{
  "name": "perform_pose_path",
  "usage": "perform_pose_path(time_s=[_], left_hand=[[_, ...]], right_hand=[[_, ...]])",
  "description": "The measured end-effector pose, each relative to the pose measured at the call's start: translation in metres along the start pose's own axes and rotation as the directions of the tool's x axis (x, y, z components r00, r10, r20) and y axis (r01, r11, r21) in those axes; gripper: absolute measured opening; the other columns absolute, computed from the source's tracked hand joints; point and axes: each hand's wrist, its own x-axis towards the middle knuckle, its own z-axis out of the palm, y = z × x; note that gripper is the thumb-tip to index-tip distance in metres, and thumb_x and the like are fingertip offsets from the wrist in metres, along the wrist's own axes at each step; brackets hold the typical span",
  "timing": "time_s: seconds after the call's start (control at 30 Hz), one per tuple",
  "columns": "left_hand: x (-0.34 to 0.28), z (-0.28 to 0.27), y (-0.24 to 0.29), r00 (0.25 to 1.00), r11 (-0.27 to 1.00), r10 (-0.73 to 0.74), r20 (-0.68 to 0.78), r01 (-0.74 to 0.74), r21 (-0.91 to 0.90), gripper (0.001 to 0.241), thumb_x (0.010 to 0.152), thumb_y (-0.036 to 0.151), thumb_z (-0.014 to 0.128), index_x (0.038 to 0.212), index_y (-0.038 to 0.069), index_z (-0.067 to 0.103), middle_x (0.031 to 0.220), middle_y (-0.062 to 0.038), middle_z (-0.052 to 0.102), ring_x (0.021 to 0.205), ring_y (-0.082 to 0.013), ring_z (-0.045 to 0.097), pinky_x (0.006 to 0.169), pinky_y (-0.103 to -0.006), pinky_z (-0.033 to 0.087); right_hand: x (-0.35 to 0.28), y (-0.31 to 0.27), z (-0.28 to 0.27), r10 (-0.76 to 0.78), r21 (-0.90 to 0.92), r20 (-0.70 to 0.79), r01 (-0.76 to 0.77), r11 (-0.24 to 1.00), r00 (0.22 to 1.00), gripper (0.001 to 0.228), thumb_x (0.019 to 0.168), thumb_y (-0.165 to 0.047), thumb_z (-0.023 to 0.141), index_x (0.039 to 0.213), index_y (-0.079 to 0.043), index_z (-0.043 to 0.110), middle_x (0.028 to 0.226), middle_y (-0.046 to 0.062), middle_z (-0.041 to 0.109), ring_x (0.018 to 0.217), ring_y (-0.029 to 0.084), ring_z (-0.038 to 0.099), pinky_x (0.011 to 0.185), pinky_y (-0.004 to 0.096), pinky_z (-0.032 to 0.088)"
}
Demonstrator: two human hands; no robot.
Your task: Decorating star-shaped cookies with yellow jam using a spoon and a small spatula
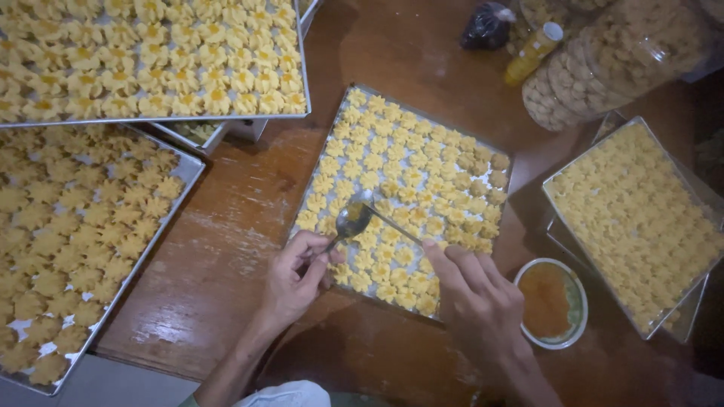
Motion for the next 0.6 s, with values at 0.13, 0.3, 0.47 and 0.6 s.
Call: perform_pose_path(time_s=[0.13, 0.3, 0.47, 0.6], left_hand=[[-0.001, 0.002, 0.000, 0.999, 0.997, -0.035, 0.001, 0.035, -0.065, 0.010, 0.098, 0.004, 0.056, 0.107, 0.005, 0.059, 0.091, -0.010, 0.080, 0.054, -0.0119, 0.066, 0.049, -0.0234, 0.059], [0.000, 0.003, -0.001, 1.000, 0.995, 0.004, -0.009, -0.005, -0.098, 0.007, 0.098, 0.003, 0.056, 0.105, 0.004, 0.057, 0.089, -0.012, 0.079, 0.045, -0.0127, 0.060, 0.046, -0.0251, 0.056], [0.001, 0.002, 0.007, 0.999, 0.998, 0.042, -0.003, -0.042, -0.041, 0.007, 0.097, 0.002, 0.057, 0.103, 0.004, 0.059, 0.088, -0.011, 0.080, 0.044, -0.0111, 0.061, 0.044, -0.0235, 0.055], [0.002, -0.001, 0.013, 0.994, 0.995, 0.098, 0.038, -0.099, 0.031, 0.008, 0.097, 0.000, 0.057, 0.103, 0.005, 0.060, 0.090, -0.010, 0.079, 0.049, -0.0107, 0.063, 0.045, -0.0232, 0.057]], right_hand=[[-0.001, 0.001, 0.001, 0.018, -0.030, -0.008, -0.018, 0.999, 1.000, 0.036, 0.101, 0.006, 0.053, 0.131, -0.006, 0.067, 0.098, 0.007, 0.071, 0.079, 0.023, 0.066, 0.059, 0.033, 0.048], [0.000, 0.001, 0.000, 0.010, -0.080, 0.000, -0.010, 0.997, 1.000, 0.032, 0.102, 0.005, 0.054, 0.127, -0.007, 0.070, 0.096, 0.006, 0.069, 0.078, 0.022, 0.065, 0.063, 0.031, 0.048], [-0.003, 0.001, 0.000, 0.028, -0.050, -0.001, -0.028, 0.998, 1.000, 0.038, 0.099, 0.009, 0.053, 0.128, -0.007, 0.070, 0.097, 0.007, 0.071, 0.079, 0.022, 0.066, 0.057, 0.032, 0.047], [-0.008, 0.004, 0.005, 0.028, -0.105, -0.001, -0.028, 0.994, 1.000, 0.047, 0.092, 0.015, 0.055, 0.128, -0.010, 0.071, 0.096, 0.005, 0.071, 0.077, 0.020, 0.063, 0.052, 0.031, 0.045]])
